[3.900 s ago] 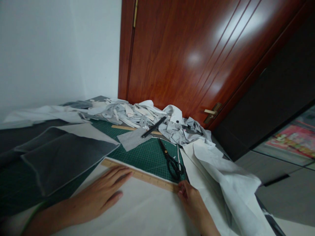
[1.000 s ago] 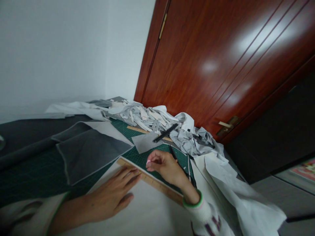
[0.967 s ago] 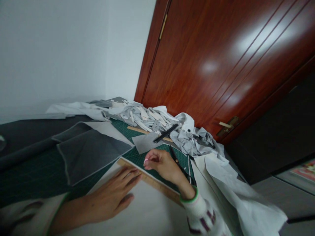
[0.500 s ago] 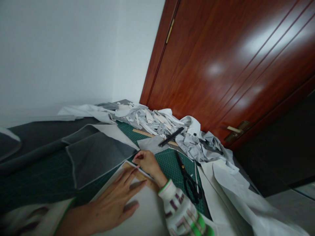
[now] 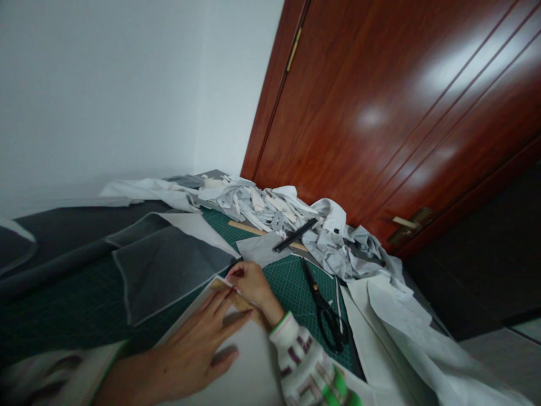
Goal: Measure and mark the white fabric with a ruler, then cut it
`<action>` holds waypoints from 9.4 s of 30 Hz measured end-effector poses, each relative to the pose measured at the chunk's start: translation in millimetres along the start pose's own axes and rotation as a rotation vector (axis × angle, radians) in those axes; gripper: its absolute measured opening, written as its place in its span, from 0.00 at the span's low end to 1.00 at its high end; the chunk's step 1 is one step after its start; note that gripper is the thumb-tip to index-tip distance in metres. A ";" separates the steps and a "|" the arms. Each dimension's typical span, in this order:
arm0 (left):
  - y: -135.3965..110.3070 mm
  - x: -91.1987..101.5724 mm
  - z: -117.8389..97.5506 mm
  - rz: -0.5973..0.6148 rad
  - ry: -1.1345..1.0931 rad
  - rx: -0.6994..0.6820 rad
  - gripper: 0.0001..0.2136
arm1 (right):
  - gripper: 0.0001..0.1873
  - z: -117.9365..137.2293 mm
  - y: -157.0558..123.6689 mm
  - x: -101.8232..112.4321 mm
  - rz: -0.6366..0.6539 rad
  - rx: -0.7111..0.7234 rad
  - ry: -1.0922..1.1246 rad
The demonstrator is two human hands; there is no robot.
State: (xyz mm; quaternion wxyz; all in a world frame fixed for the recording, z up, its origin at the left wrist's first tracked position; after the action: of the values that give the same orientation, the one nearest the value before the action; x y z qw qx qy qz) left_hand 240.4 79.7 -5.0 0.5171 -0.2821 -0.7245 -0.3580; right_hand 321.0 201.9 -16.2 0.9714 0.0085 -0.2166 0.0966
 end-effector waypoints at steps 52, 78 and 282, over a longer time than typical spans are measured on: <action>0.3 -16.3 3.9 0.046 0.063 0.020 0.27 | 0.07 41.1 -24.6 -3.1 0.058 0.059 -0.736; 0.8 -11.2 1.1 0.000 0.103 0.020 0.26 | 0.09 34.8 -64.4 20.4 0.064 0.017 -0.967; 75.3 -6.0 -7.0 -0.008 -0.228 -0.287 0.13 | 0.13 -70.9 -281.1 159.9 -0.464 -0.349 -0.460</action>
State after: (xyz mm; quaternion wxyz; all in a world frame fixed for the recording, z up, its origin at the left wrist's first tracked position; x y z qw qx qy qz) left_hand 304.8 117.8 7.8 0.3847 -0.3886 -0.7210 -0.4256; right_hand 546.4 -40.4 -5.7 0.8802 -0.0867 -0.4349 -0.1691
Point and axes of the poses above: each hand's wrist, its own y-axis towards the middle knuckle, its own x-axis out of the back of the hand, z = x × y, the point moved 9 cm from there along y, towards the middle knuckle, and after that the axes turned 1 degree about z, right-handed, at the moved point
